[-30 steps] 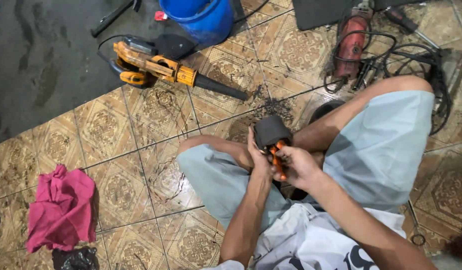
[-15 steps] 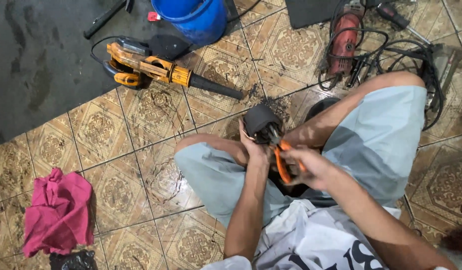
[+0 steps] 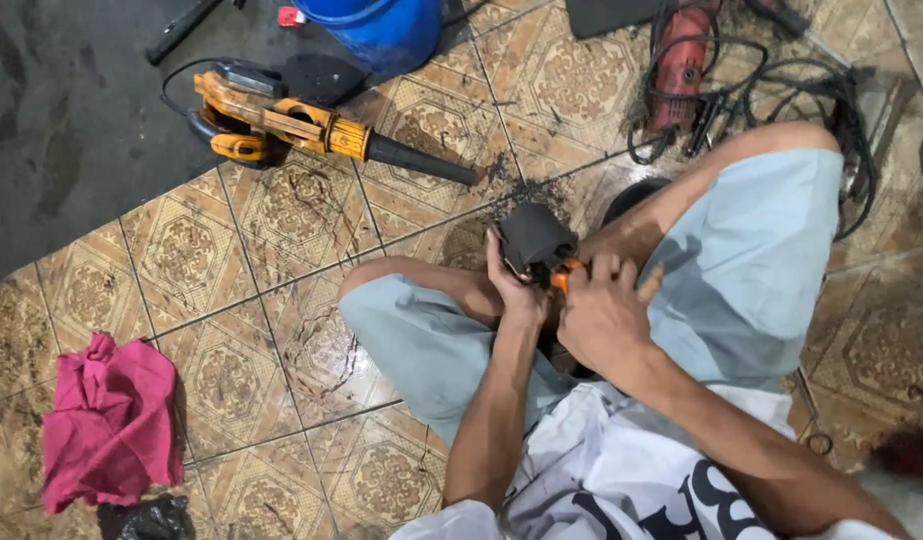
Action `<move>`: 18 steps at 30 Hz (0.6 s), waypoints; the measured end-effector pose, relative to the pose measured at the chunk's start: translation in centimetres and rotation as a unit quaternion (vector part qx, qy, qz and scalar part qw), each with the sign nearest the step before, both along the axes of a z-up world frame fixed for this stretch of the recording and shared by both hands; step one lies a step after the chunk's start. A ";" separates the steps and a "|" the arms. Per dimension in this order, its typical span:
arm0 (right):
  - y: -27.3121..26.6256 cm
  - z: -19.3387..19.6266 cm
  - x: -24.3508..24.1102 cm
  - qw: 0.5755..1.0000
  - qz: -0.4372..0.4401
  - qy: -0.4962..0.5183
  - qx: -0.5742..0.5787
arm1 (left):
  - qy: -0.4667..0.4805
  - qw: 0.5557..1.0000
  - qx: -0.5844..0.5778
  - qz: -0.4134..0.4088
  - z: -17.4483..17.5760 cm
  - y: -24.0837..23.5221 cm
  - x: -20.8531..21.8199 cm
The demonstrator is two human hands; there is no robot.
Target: The person sits on the floor and uses orange-handled scissors to cut a long, light-colored cord or string from a black cylindrical object. The person holds the object in their left hand and repeatedly snips the cord with the scissors in their right hand, with cut pieces falling onto the floor.
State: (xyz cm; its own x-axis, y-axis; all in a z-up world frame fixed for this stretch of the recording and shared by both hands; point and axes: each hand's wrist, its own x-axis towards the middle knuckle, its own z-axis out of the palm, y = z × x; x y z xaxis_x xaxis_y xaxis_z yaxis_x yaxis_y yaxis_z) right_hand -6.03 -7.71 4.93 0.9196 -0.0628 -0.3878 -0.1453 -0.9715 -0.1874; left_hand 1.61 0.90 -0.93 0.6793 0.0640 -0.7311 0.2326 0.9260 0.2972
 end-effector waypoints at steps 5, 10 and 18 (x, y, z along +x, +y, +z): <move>1.4 3.8 1.7 0.998 0.026 0.023 -0.048 | 0.025 0.997 0.033 -0.065 -0.6 0.6 -0.7; 1.5 0.1 2.2 0.999 0.021 -0.028 -0.032 | -0.023 0.993 0.109 -0.031 -3.8 1.9 0.5; 3.2 -3.6 0.3 0.998 -0.009 -0.055 0.016 | -0.022 0.996 0.087 0.025 1.6 -0.2 -0.9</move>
State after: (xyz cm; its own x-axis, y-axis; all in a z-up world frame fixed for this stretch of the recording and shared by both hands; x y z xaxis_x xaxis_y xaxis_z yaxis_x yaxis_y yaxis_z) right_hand -5.68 -4.51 1.36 0.9555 -0.0689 -0.2869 -0.1396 -0.9622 -0.2339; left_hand 0.76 0.74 0.70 0.7029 0.2215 -0.6759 0.1705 0.8701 0.4624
